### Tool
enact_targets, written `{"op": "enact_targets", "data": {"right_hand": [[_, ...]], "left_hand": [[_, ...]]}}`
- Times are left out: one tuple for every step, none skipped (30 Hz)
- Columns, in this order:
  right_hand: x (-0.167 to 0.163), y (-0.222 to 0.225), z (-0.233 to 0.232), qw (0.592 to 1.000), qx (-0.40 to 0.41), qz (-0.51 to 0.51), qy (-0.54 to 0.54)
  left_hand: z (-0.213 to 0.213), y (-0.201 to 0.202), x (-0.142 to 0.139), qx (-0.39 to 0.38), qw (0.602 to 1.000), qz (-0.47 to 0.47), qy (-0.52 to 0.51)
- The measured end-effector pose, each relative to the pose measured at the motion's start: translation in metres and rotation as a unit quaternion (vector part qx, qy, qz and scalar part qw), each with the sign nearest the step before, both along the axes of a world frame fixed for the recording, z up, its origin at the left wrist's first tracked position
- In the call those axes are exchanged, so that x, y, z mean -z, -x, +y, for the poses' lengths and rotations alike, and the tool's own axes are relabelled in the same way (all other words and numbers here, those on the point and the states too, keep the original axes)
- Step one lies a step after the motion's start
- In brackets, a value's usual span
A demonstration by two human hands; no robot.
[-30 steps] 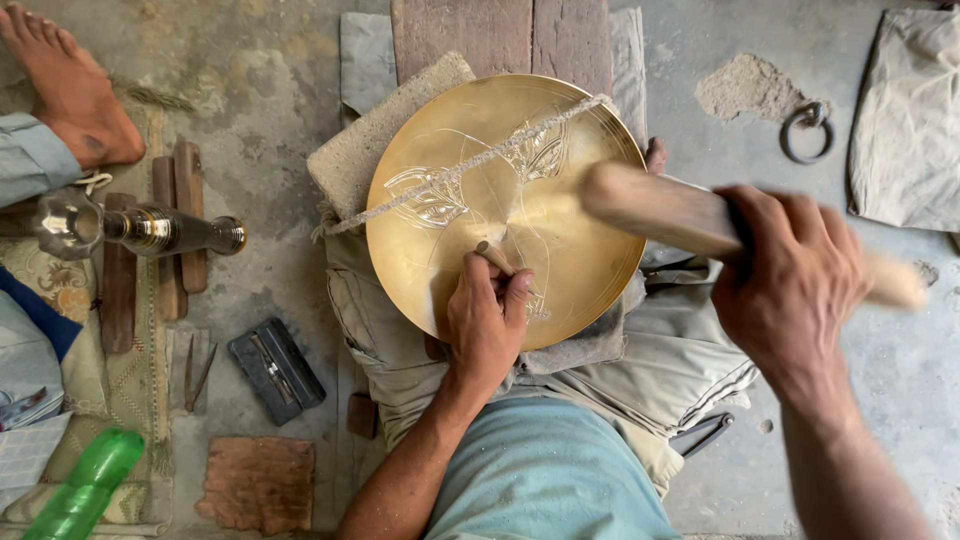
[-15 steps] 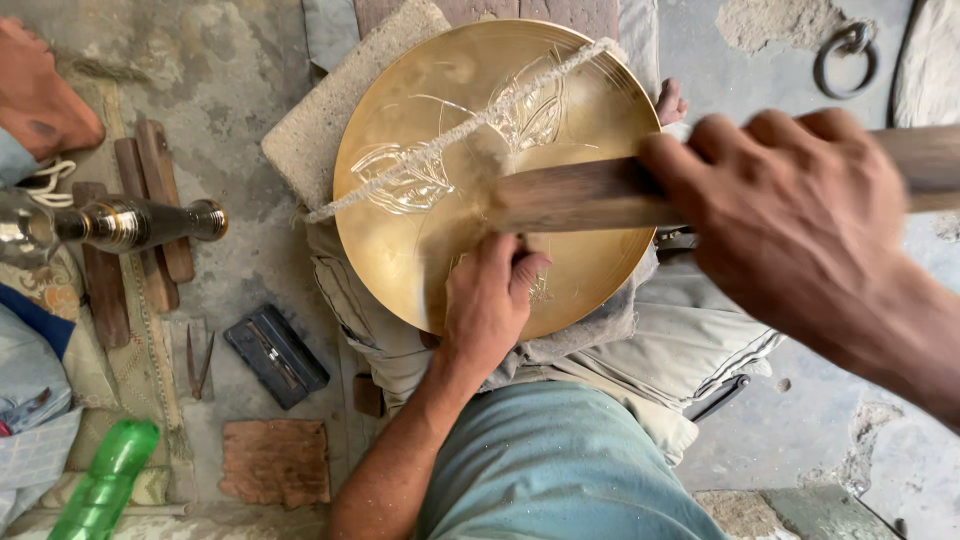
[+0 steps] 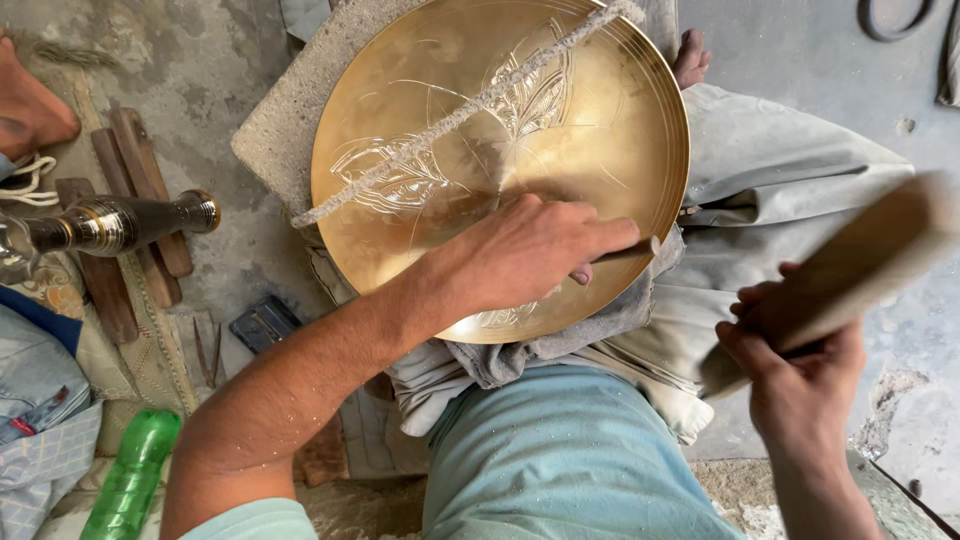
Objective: The person sits on the floor with a brass tray on their lap and hammers a metal punch against the tray's surface using a wooden mallet, repositioning the punch by hand to work the embossed leaf pattern across the tray.
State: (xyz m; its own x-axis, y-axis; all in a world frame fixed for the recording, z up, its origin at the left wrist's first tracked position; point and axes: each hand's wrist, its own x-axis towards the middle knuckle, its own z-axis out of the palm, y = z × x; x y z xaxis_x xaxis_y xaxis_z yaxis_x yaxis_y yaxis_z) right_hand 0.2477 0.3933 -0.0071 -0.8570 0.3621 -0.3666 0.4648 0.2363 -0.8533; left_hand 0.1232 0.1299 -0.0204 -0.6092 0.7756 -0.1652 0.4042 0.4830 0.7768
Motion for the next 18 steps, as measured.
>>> {"op": "enact_targets", "data": {"right_hand": [[0.003, -0.006, -0.001, 0.999, 0.035, 0.000, 0.021], [0.005, -0.010, -0.001, 0.997, 0.070, -0.002, 0.041], [0.007, -0.012, -0.001, 0.988, -0.024, 0.013, -0.150], [0.009, -0.011, -0.001, 0.935, -0.119, 0.028, -0.333], [0.010, -0.008, 0.000, 0.840, -0.211, 0.041, -0.498], [0.010, -0.002, -0.002, 0.924, -0.141, 0.051, -0.352], [0.010, 0.008, -0.005, 0.977, -0.069, 0.060, -0.193], [0.005, 0.017, -0.006, 0.998, 0.003, 0.059, -0.027], [-0.004, 0.028, -0.007, 0.974, -0.105, 0.072, -0.185], [-0.014, 0.044, -0.006, 0.915, -0.209, 0.086, -0.335], [-0.026, 0.057, -0.007, 0.868, -0.274, 0.087, -0.406], [-0.039, 0.071, -0.009, 0.811, -0.331, 0.096, -0.472], [-0.048, 0.082, -0.014, 0.800, -0.362, 0.100, -0.468], [-0.058, 0.091, -0.019, 0.787, -0.399, 0.100, -0.461], [-0.069, 0.100, -0.023, 0.769, -0.421, 0.127, -0.464], [-0.078, 0.107, -0.027, 0.752, -0.439, 0.153, -0.468], [-0.082, 0.114, -0.033, 0.726, -0.461, 0.146, -0.490], [-0.086, 0.119, -0.038, 0.699, -0.481, 0.140, -0.510]], "left_hand": [[0.000, 0.001, 0.002, 0.013, 1.000, 0.015, 0.010], [0.000, 0.000, 0.003, 0.025, 0.999, 0.027, 0.021], [0.000, -0.001, 0.006, 0.038, 0.998, 0.040, 0.030], [0.000, -0.003, 0.008, 0.022, 0.999, 0.035, 0.015], [-0.001, -0.007, 0.010, 0.006, 1.000, 0.031, 0.000], [-0.002, -0.011, 0.012, -0.009, 0.999, 0.028, -0.014], [-0.004, -0.014, 0.014, -0.049, 0.998, 0.027, -0.037], [-0.005, -0.022, 0.014, -0.091, 0.994, 0.019, -0.060], [-0.008, -0.029, 0.015, -0.132, 0.988, 0.014, -0.085], [-0.012, -0.036, 0.015, -0.174, 0.982, 0.024, -0.074], [-0.016, -0.046, 0.013, -0.214, 0.974, 0.033, -0.065], [-0.018, -0.052, 0.012, -0.254, 0.965, 0.043, -0.056], [-0.017, -0.057, 0.013, -0.286, 0.955, 0.059, -0.053], [-0.015, -0.065, 0.013, -0.321, 0.943, 0.070, -0.048], [-0.014, -0.070, 0.014, -0.356, 0.930, 0.083, -0.042], [-0.014, -0.074, 0.014, -0.365, 0.928, 0.064, -0.039], [-0.014, -0.076, 0.015, -0.372, 0.927, 0.045, -0.038], [-0.014, -0.078, 0.016, -0.381, 0.923, 0.026, -0.037]]}}
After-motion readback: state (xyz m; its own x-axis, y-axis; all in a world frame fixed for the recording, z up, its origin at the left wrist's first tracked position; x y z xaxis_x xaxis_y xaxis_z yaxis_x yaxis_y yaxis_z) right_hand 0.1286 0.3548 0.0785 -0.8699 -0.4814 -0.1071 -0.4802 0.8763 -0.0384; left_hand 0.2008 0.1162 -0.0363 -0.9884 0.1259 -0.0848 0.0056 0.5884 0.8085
